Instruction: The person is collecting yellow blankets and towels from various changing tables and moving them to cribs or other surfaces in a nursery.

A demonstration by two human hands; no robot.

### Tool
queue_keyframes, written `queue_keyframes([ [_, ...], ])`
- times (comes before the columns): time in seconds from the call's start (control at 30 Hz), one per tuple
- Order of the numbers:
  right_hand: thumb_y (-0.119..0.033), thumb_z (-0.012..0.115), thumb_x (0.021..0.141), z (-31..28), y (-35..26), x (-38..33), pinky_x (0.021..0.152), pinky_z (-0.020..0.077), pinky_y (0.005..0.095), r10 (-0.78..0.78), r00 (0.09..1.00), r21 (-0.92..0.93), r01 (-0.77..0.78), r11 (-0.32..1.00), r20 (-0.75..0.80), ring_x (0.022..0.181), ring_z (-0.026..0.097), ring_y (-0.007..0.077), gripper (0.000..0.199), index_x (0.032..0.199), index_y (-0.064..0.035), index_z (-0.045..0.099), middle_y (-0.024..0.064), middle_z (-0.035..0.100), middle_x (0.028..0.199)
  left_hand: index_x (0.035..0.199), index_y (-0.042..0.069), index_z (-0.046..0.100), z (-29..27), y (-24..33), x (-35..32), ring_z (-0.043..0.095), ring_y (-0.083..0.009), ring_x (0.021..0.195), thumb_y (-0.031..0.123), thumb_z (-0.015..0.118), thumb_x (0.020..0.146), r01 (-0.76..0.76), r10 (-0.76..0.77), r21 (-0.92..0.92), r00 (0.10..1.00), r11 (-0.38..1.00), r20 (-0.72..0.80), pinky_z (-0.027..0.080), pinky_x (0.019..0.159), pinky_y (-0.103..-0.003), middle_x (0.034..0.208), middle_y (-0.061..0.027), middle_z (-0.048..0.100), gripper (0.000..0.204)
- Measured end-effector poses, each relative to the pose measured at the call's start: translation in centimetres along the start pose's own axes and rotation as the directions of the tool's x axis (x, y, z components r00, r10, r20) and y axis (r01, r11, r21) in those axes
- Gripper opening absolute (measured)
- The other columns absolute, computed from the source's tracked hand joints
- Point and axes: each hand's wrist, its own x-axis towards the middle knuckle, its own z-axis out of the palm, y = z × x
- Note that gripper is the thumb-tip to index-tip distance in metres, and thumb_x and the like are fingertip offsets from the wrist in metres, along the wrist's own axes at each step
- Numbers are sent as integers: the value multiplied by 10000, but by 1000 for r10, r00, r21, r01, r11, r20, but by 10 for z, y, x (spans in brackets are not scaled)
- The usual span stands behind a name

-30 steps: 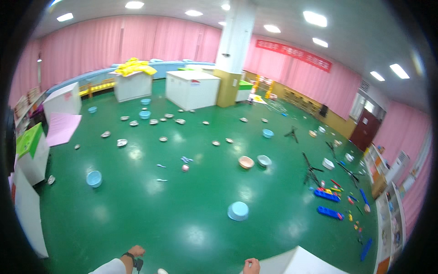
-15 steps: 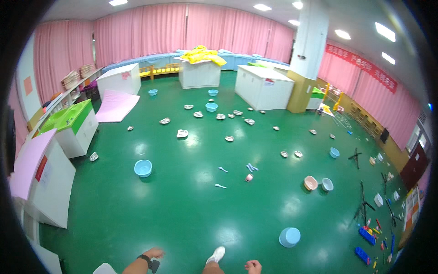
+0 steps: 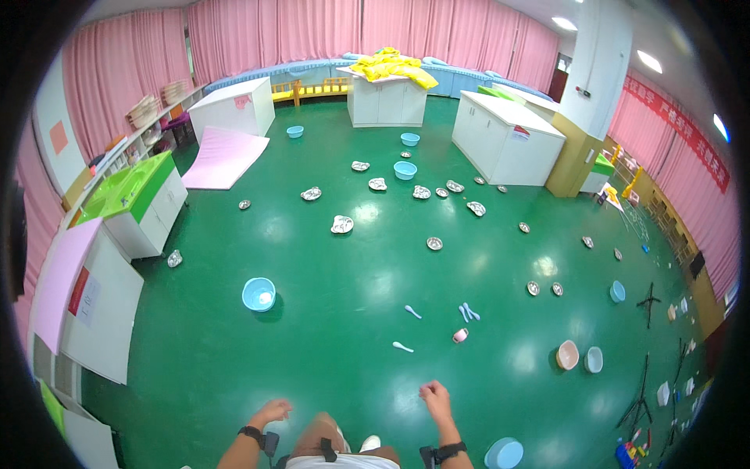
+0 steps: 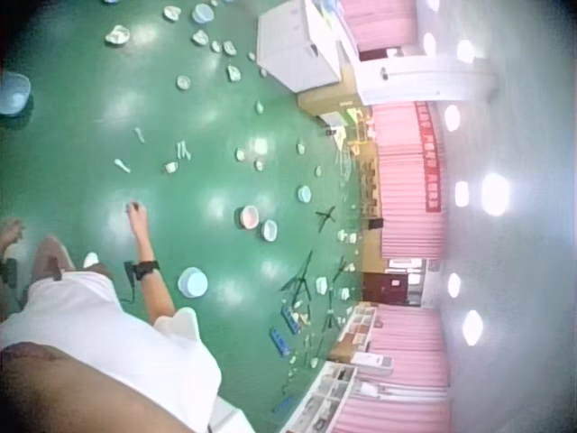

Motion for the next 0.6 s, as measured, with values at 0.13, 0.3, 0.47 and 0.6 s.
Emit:
queue_keyframes([
  [0.13,-106,520,846,39,-12,144,628,461,262,-112,981,-90,127,988,160,701,579,136,94,819,-22,554,43,598,753,993,48,592,-47,2,77,580,-162,656,286,565,852,157,-157,-2,987,988,11,486,602,-302,782,-80,636,278],
  [0.3,-99,511,851,101,-94,255,652,464,264,30,980,18,-34,999,197,740,586,141,82,843,-28,551,43,603,793,942,25,591,-129,47,190,570,-162,582,226,558,828,178,-181,-126,983,976,-13,479,540,-296,773,-100,647,234],
  [0.47,-82,503,858,126,-131,358,664,468,269,110,974,85,-128,988,196,752,594,149,74,859,-32,558,49,609,808,897,18,593,-213,201,307,579,-164,596,242,553,838,17,-15,36,998,999,-69,474,546,-313,712,-82,628,235],
  [0.6,-79,501,867,143,-167,452,666,478,276,96,988,119,-110,987,120,749,602,150,86,872,-25,567,55,615,817,910,16,586,-257,338,396,578,-171,601,245,553,840,-113,116,78,993,990,-27,470,561,-320,713,-83,627,242],
])
